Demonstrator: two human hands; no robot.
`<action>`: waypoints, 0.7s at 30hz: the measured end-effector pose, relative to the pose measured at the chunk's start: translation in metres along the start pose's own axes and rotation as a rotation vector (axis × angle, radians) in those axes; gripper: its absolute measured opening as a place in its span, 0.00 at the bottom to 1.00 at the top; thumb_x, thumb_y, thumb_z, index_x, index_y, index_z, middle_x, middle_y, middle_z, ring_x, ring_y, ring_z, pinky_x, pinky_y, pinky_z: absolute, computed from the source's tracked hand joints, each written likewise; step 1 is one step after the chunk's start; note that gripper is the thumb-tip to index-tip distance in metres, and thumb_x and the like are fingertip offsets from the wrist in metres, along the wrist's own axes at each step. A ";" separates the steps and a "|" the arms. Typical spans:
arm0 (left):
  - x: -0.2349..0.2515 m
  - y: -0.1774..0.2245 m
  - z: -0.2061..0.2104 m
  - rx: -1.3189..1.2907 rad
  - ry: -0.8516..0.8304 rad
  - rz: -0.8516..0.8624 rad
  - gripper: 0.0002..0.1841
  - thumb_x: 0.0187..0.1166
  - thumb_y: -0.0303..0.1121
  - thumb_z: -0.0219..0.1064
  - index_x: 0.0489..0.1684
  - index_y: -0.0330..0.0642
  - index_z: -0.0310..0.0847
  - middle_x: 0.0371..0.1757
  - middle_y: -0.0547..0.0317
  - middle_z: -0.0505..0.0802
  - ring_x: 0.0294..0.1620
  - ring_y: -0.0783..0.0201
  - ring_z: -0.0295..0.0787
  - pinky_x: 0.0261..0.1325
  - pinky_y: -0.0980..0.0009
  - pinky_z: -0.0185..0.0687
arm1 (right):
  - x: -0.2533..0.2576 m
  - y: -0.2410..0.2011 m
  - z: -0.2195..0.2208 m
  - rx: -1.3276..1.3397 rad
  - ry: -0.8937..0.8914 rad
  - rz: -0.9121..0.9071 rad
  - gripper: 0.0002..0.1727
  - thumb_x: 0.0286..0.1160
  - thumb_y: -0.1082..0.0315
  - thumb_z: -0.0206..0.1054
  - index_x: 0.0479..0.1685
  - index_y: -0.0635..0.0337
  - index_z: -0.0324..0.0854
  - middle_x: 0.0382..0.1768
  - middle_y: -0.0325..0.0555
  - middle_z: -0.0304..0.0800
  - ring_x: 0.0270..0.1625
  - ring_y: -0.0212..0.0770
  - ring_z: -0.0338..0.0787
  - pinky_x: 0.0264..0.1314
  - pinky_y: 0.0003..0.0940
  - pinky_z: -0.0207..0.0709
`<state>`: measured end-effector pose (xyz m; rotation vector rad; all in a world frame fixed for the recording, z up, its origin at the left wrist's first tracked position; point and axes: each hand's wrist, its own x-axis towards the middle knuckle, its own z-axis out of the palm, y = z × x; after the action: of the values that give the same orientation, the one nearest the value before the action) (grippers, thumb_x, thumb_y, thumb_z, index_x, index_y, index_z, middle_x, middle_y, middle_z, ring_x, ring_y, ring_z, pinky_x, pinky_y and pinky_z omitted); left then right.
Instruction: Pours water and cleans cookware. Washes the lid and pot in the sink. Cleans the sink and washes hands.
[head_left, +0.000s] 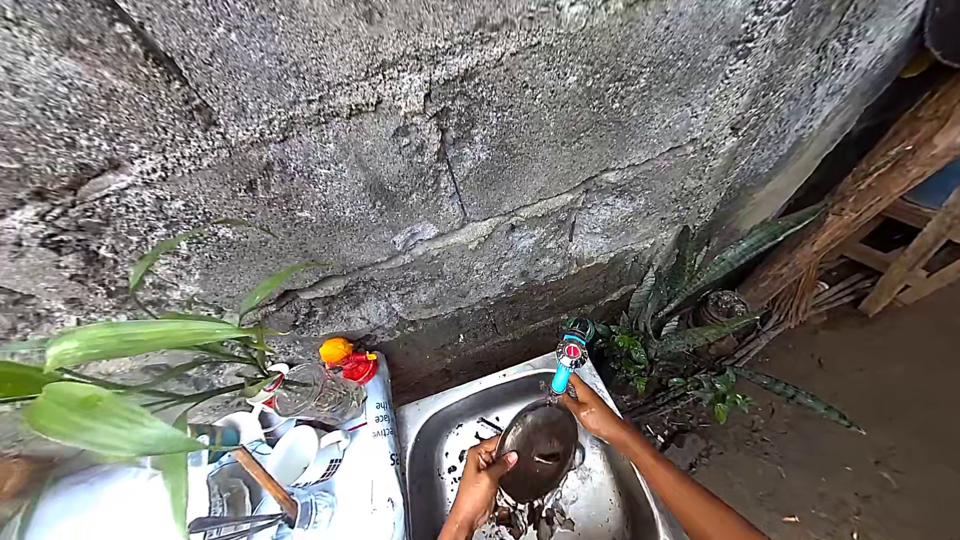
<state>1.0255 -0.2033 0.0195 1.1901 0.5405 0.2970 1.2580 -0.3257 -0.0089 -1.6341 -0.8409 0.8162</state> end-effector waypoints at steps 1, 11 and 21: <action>0.004 -0.001 -0.004 -0.033 -0.012 -0.012 0.13 0.78 0.19 0.61 0.57 0.29 0.84 0.47 0.52 0.96 0.48 0.64 0.94 0.59 0.63 0.90 | -0.007 0.006 0.001 0.183 0.076 0.064 0.32 0.86 0.70 0.56 0.87 0.74 0.55 0.79 0.64 0.72 0.80 0.44 0.76 0.84 0.35 0.68; 0.083 -0.024 0.088 -0.233 0.084 -0.307 0.29 0.94 0.55 0.36 0.85 0.51 0.66 0.71 0.52 0.85 0.65 0.59 0.82 0.64 0.57 0.78 | -0.109 -0.036 0.015 -0.012 0.347 -0.015 0.24 0.65 0.66 0.77 0.62 0.66 0.86 0.50 0.46 0.96 0.52 0.33 0.94 0.62 0.33 0.87; 0.053 -0.011 0.073 -0.716 0.016 -0.342 0.41 0.88 0.67 0.33 0.64 0.41 0.82 0.53 0.47 0.94 0.54 0.55 0.93 0.59 0.56 0.89 | -0.057 -0.001 0.062 -0.570 0.138 -0.190 0.44 0.91 0.41 0.39 0.92 0.70 0.51 0.93 0.63 0.50 0.96 0.58 0.49 0.95 0.64 0.36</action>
<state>1.1091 -0.2387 0.0158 0.3943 0.5737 0.1799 1.1760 -0.3441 -0.0141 -2.0339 -1.1786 0.3355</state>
